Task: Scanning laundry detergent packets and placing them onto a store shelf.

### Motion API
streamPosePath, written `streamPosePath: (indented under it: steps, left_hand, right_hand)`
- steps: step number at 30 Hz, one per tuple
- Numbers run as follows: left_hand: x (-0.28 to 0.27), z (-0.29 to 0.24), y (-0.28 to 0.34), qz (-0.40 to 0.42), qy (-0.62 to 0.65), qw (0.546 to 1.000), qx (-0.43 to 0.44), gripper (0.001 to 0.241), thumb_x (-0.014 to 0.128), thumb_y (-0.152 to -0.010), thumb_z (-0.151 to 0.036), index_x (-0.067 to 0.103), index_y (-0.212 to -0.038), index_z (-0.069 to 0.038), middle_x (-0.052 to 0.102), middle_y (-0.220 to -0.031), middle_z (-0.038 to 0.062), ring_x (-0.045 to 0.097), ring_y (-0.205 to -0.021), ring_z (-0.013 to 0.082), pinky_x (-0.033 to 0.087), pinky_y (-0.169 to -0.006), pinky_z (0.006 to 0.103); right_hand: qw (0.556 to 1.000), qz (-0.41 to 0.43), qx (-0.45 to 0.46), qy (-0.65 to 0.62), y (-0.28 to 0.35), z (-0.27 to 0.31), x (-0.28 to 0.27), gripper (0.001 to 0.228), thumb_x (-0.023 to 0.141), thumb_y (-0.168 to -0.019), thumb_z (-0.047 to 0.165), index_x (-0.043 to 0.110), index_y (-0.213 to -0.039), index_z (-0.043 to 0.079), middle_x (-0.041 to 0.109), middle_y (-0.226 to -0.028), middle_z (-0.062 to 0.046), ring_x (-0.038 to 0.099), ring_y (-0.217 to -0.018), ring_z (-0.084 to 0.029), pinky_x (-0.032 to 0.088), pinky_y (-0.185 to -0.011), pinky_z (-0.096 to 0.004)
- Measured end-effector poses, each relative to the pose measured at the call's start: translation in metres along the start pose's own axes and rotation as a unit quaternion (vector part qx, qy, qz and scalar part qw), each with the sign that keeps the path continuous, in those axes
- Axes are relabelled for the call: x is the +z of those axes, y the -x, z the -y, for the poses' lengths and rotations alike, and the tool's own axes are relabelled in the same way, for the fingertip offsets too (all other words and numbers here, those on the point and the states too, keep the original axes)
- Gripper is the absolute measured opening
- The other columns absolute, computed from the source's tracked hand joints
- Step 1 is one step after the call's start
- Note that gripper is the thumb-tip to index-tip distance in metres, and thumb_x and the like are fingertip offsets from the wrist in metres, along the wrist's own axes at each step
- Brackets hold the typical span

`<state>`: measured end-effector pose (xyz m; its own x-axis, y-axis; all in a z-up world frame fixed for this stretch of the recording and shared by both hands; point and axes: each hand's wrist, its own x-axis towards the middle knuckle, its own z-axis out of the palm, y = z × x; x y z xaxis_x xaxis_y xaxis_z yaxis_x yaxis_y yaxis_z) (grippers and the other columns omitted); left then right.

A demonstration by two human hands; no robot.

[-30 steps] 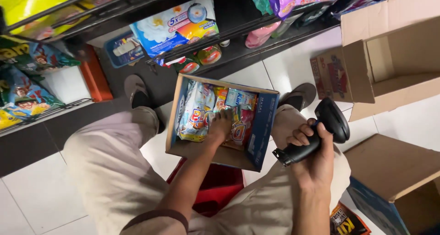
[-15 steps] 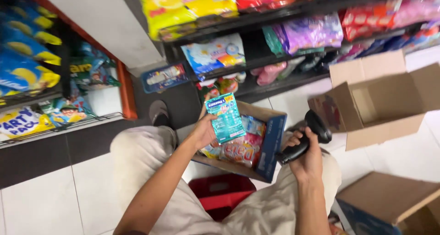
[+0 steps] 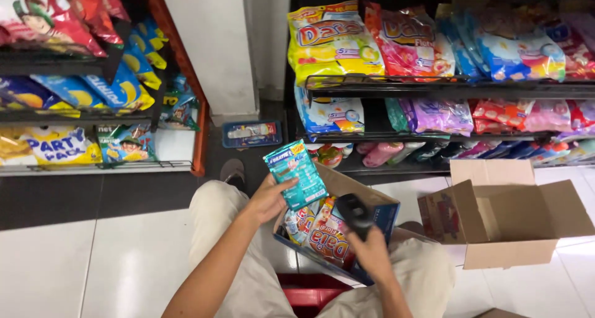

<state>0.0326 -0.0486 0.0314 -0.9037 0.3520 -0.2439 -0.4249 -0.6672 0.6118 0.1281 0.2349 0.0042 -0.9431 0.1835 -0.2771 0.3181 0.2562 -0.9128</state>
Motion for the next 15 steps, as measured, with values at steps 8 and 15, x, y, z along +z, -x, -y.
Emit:
streamPosePath:
  steps: [8,15]
  left_hand:
    - [-0.009,0.002,-0.012,-0.012,0.016,1.0,0.015,0.035,0.067,-0.094,-0.002,0.06,-0.128,-0.005,0.07,-0.126,0.011,0.07,-0.115,0.0251,0.058,-0.101,0.0465]
    - [-0.004,0.004,-0.012,-0.007,0.017,1.0,0.0,0.036,0.068,-0.093,-0.005,0.06,-0.128,-0.006,0.07,-0.125,0.011,0.07,-0.113,0.0254,0.058,-0.099,0.0469]
  right_hand:
    - [0.981,0.05,-0.125,0.143,0.029,0.051,0.023,0.037,0.077,-0.075,0.01,0.069,-0.109,0.002,0.079,-0.093,-0.02,0.08,-0.091,-0.031,0.059,-0.08,-0.038]
    - [0.981,0.039,-0.148,0.118,0.029,0.05,0.019,0.04,0.077,-0.074,0.008,0.069,-0.112,0.001,0.08,-0.095,-0.018,0.081,-0.095,-0.028,0.06,-0.082,-0.037]
